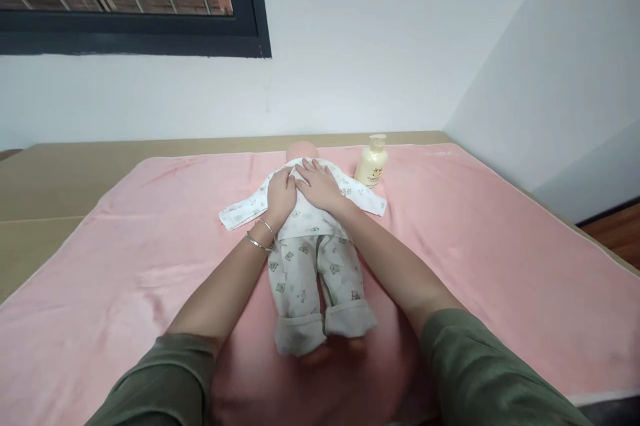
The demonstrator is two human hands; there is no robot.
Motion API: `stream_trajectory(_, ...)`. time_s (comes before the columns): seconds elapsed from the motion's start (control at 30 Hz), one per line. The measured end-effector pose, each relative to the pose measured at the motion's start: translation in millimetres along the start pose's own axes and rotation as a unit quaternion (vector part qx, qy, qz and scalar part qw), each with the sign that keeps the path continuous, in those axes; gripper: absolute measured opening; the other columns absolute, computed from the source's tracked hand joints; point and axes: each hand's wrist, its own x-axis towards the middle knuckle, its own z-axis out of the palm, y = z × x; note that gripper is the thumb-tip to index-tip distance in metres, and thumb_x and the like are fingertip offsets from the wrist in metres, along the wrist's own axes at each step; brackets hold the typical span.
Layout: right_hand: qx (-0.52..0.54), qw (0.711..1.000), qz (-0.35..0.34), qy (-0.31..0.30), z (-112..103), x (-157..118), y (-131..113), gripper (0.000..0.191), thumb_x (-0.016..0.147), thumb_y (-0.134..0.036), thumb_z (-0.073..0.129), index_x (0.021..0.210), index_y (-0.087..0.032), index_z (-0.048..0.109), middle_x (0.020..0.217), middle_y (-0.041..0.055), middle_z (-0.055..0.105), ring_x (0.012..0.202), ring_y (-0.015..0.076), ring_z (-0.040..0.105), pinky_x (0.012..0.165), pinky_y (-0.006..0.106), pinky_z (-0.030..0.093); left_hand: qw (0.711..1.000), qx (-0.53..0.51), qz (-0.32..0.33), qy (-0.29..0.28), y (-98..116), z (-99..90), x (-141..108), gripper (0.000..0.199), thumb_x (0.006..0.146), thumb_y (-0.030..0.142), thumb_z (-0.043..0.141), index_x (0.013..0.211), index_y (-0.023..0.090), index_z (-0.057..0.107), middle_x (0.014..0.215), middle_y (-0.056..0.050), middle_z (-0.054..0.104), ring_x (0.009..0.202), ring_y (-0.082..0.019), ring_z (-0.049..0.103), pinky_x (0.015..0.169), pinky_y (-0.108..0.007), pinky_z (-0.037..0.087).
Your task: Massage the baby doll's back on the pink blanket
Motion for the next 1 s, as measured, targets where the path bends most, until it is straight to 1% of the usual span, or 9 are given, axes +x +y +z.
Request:
stream_trajectory(0.17,0.018,0.999,0.03,-0.01,-5.7,3.0,20.5,0.065,0.105,-0.053,0.033,0.161,-0.02,0.037,0.173,0.0104,0.025,0.162,0.0327,0.018,0.13,0.056,0.019,1.0,-0.014,-0.011,0.007,0.0,0.9,-3.6,0.039,0.092,0.025,0.04,0.117,0.021,0.07,0.124,-0.011,0.074,0.12,-0.029,0.065,0.112,-0.046,0.047)
stream_trajectory(0.33,-0.052,0.99,0.123,0.036,3.1,-13.5,-3.0,0.073,0.105,-0.045,0.032,0.157,0.006,0.033,0.165,0.0303,0.032,0.157,0.0398,0.029,0.129,0.054,0.022,0.998,-0.029,-0.036,0.035,-4.7,4.1,-5.6,0.041,0.092,0.027,0.04,0.118,0.019,0.071,0.128,-0.012,0.073,0.124,-0.027,0.064,0.115,-0.044,0.046)
stream_trajectory(0.4,-0.081,0.991,0.094,0.049,8.5,-23.7,-19.9,0.066,0.105,-0.033,0.033,0.155,0.01,0.034,0.164,0.0325,0.034,0.157,0.0398,0.03,0.129,0.054,0.02,0.997,-0.032,-0.049,0.043,-7.6,5.2,-6.5,0.043,0.092,0.026,0.039,0.118,0.017,0.071,0.129,-0.012,0.073,0.124,-0.026,0.064,0.115,-0.042,0.047)
stream_trajectory(0.47,-0.09,0.995,0.009,0.038,11.7,-29.7,-30.9,0.06,0.101,-0.022,0.036,0.154,0.006,0.04,0.164,0.0281,0.036,0.158,0.0366,0.028,0.131,0.052,0.019,0.997,-0.035,-0.056,0.046,-9.6,5.3,-7.3,0.043,0.091,0.026,0.039,0.118,0.017,0.071,0.128,-0.013,0.073,0.123,-0.026,0.065,0.114,-0.041,0.048)
stream_trajectory(0.6,-0.034,0.993,-0.111,-0.006,6.0,-19.0,-16.3,0.055,0.1,-0.02,0.036,0.152,-0.008,0.049,0.165,0.0153,0.042,0.159,0.0281,0.03,0.133,0.049,0.018,0.998,-0.035,-0.044,0.04,-8.7,4.0,-8.2,0.042,0.091,0.023,0.038,0.116,0.018,0.071,0.123,-0.012,0.074,0.118,-0.026,0.066,0.111,-0.041,0.049)
stream_trajectory(0.73,0.011,0.999,-0.045,-0.013,-5.4,1.5,19.4,0.058,0.105,-0.039,0.035,0.158,-0.017,0.043,0.17,0.0088,0.032,0.161,0.0304,0.023,0.131,0.056,0.019,0.998,-0.023,-0.039,0.049,-4.7,4.3,-7.3,0.041,0.092,0.022,0.038,0.117,0.018,0.071,0.127,-0.012,0.073,0.123,-0.026,0.064,0.116,-0.041,0.046)
stream_trajectory(0.87,-0.031,0.995,0.087,0.03,-2.3,-4.8,9.5,0.069,0.104,-0.043,0.036,0.157,0.002,0.037,0.166,0.0264,0.034,0.157,0.0388,0.03,0.128,0.056,0.024,0.997,-0.023,-0.046,0.055,-4.5,5.8,-6.0,0.04,0.091,0.021,0.04,0.115,0.017,0.071,0.125,-0.012,0.074,0.122,-0.027,0.064,0.115,-0.042,0.046)
stream_trajectory(0.93,-0.064,0.996,0.056,0.042,3.2,-14.8,-9.0,0.064,0.104,-0.034,0.038,0.154,0.005,0.039,0.163,0.0283,0.037,0.156,0.0388,0.033,0.128,0.056,0.024,0.997,-0.026,-0.047,0.055,-5.2,5.5,-6.2,0.039,0.09,0.021,0.04,0.113,0.017,0.071,0.124,-0.012,0.074,0.121,-0.027,0.065,0.113,-0.042,0.047)
stream_trajectory(1.0,-0.075,0.996,-0.034,0.029,7.1,-20.6,-21.2,0.058,0.102,-0.023,0.037,0.154,0.001,0.043,0.164,0.023,0.041,0.157,0.0342,0.031,0.13,0.054,0.021,0.998,-0.033,-0.043,0.044,-5.3,4.4,-6.7,0.039,0.091,0.023,0.039,0.112,0.017,0.071,0.12,-0.011,0.075,0.116,-0.026,0.067,0.108,-0.042,0.05)
